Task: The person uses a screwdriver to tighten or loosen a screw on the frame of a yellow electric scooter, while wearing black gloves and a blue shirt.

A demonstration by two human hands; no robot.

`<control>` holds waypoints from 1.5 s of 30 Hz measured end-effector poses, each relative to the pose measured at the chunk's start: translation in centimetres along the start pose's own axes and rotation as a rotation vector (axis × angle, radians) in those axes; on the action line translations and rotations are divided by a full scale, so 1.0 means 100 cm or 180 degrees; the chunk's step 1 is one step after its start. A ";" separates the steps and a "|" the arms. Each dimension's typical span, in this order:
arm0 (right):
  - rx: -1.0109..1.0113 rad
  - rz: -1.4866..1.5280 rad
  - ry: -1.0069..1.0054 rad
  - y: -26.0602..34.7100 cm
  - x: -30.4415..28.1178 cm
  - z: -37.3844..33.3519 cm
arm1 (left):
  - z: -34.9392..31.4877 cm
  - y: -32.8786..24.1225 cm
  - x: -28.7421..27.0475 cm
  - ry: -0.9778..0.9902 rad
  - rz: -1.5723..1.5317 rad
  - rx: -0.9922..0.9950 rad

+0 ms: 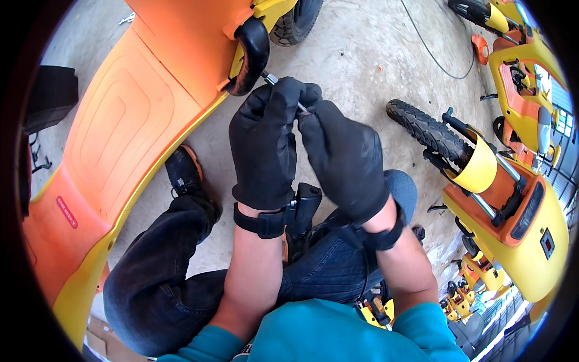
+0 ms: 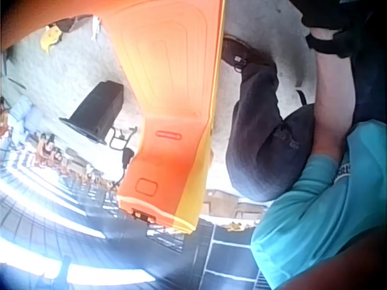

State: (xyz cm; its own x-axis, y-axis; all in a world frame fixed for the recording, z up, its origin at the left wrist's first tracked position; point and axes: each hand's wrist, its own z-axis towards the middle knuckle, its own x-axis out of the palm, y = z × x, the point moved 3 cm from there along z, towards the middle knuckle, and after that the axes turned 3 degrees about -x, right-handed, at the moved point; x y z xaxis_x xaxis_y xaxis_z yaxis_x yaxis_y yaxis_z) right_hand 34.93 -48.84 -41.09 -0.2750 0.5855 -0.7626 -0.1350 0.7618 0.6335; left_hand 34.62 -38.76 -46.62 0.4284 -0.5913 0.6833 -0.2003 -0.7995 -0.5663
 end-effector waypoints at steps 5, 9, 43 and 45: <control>-0.0191 -0.0059 -0.0461 -0.002 0.012 -0.004 | 0.007 0.004 -0.007 0.0509 -0.0271 -0.0038; 0.1277 0.3069 0.1369 -0.017 -0.011 0.010 | 0.009 0.007 -0.010 0.0681 -0.0367 -0.0150; 0.1850 0.4701 0.1166 -0.043 0.008 -0.021 | 0.011 0.004 -0.012 0.0438 -0.0516 0.0074; 0.1752 0.4659 0.1080 -0.042 0.010 -0.021 | 0.011 0.004 -0.013 0.0427 -0.0498 0.0058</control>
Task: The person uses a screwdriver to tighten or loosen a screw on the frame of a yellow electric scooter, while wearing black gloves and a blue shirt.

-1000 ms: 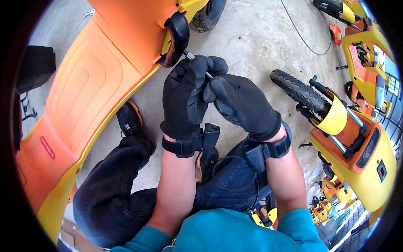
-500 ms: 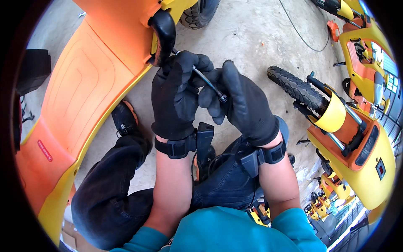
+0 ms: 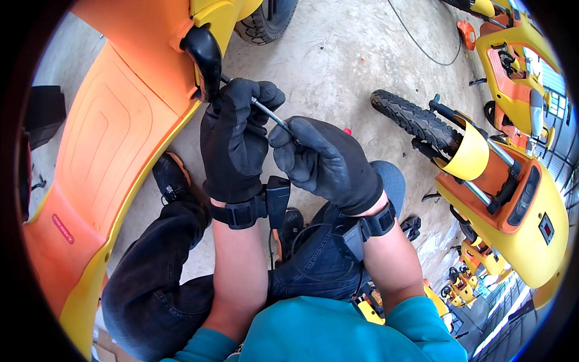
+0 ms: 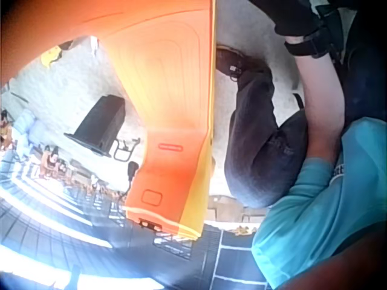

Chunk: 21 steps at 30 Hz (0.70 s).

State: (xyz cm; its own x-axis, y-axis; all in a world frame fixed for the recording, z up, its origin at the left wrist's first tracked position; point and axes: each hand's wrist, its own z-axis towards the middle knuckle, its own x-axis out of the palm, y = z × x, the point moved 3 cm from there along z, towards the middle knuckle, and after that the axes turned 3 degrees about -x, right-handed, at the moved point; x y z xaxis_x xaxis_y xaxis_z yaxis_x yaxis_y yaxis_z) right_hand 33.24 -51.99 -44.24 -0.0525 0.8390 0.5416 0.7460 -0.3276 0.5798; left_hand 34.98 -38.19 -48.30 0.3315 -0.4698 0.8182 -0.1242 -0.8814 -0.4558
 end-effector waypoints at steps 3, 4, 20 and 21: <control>-0.0055 0.0086 0.0037 -0.002 0.003 0.002 | 0.001 0.001 -0.002 0.0015 -0.0003 -0.0001; -0.0053 0.0142 0.0059 -0.003 0.004 0.002 | 0.001 0.002 -0.003 0.0035 -0.0015 0.0027; -0.0282 -0.0292 -0.0378 0.006 0.010 0.006 | 0.001 0.004 -0.003 0.0027 0.0079 0.0040; -0.0291 -0.0270 -0.0394 0.006 0.010 0.006 | 0.001 0.003 -0.003 0.0018 0.0091 0.0033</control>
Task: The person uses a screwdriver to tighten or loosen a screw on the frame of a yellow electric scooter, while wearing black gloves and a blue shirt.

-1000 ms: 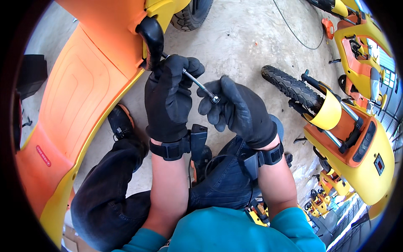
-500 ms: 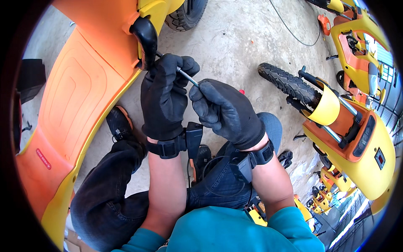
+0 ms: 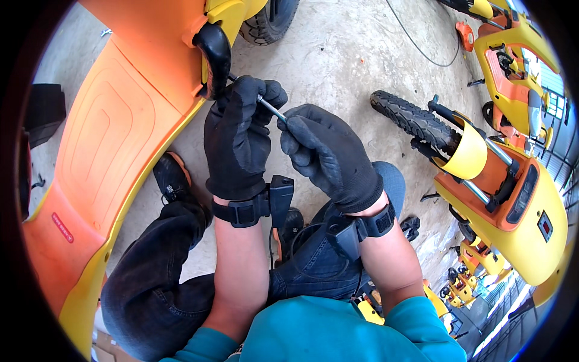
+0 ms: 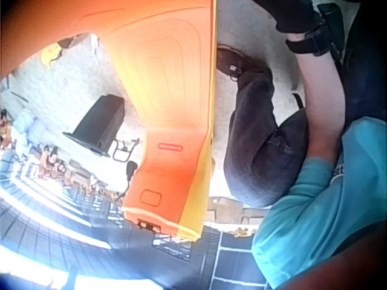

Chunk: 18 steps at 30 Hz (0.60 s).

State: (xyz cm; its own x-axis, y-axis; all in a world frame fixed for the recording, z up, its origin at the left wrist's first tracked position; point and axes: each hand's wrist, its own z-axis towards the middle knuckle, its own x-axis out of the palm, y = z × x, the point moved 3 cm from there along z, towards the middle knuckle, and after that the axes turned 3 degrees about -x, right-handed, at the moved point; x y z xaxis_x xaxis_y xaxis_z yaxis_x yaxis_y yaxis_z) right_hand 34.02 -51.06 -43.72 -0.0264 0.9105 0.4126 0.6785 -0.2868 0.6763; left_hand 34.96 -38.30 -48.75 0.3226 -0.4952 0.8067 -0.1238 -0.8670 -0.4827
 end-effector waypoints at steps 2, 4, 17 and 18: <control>-0.0068 0.0016 -0.0049 0.000 0.000 0.001 | -0.001 -0.002 0.001 -0.0021 0.0027 -0.0012; -0.0190 0.0005 -0.0113 0.000 0.000 0.001 | 0.000 -0.001 0.001 -0.0051 0.0001 -0.0028; -0.0205 -0.0475 -0.0398 0.005 0.006 0.002 | 0.000 -0.003 0.001 -0.0148 -0.0156 -0.0121; -0.0197 -0.0517 -0.0400 0.005 0.006 0.001 | 0.000 -0.003 0.002 -0.0156 -0.0120 -0.0101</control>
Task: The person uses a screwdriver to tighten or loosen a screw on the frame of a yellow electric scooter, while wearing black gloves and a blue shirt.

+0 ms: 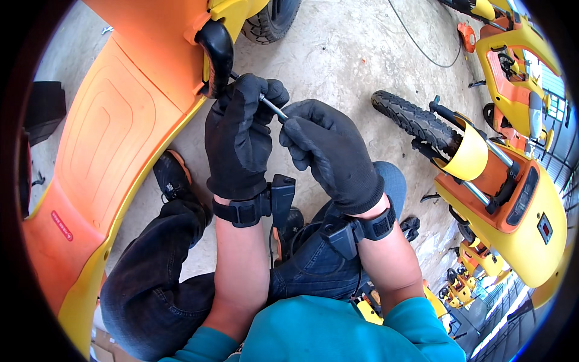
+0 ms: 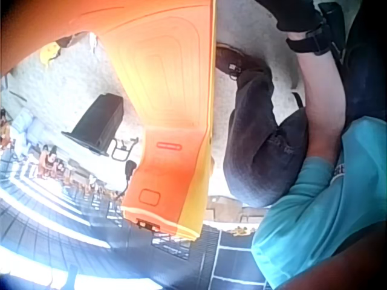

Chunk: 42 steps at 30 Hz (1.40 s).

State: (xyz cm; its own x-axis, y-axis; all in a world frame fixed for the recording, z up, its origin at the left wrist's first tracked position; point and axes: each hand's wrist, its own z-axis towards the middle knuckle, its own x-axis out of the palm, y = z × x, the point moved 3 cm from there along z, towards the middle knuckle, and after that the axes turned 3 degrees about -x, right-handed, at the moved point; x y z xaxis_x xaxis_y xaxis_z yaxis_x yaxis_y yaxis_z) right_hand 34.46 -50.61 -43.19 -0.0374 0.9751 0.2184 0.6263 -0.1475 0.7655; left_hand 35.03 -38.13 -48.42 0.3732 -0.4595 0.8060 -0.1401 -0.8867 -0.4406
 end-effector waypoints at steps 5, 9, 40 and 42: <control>-0.0056 0.0118 0.0059 -0.003 -0.003 -0.004 | -0.001 0.001 0.001 -0.0006 0.0090 0.0045; 0.0018 0.0259 0.0070 -0.006 -0.007 -0.009 | -0.001 0.000 0.001 0.0021 0.0110 0.0017; -0.1205 -0.2310 0.0827 0.005 -0.001 0.021 | 0.003 0.000 -0.001 0.0517 -0.0021 -0.0005; -0.1105 -0.2057 0.0377 0.008 0.009 0.016 | 0.003 -0.001 -0.003 0.0610 -0.0065 -0.0014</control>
State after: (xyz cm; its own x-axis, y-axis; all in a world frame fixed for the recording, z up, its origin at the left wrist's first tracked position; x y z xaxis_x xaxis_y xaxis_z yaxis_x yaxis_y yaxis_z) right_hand 36.18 -49.55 -43.40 -0.4110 0.8637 -0.2917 0.1696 0.3868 0.9064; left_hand 35.25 -37.86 -48.72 0.1946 -0.4425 0.8754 -0.1385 -0.8959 -0.4221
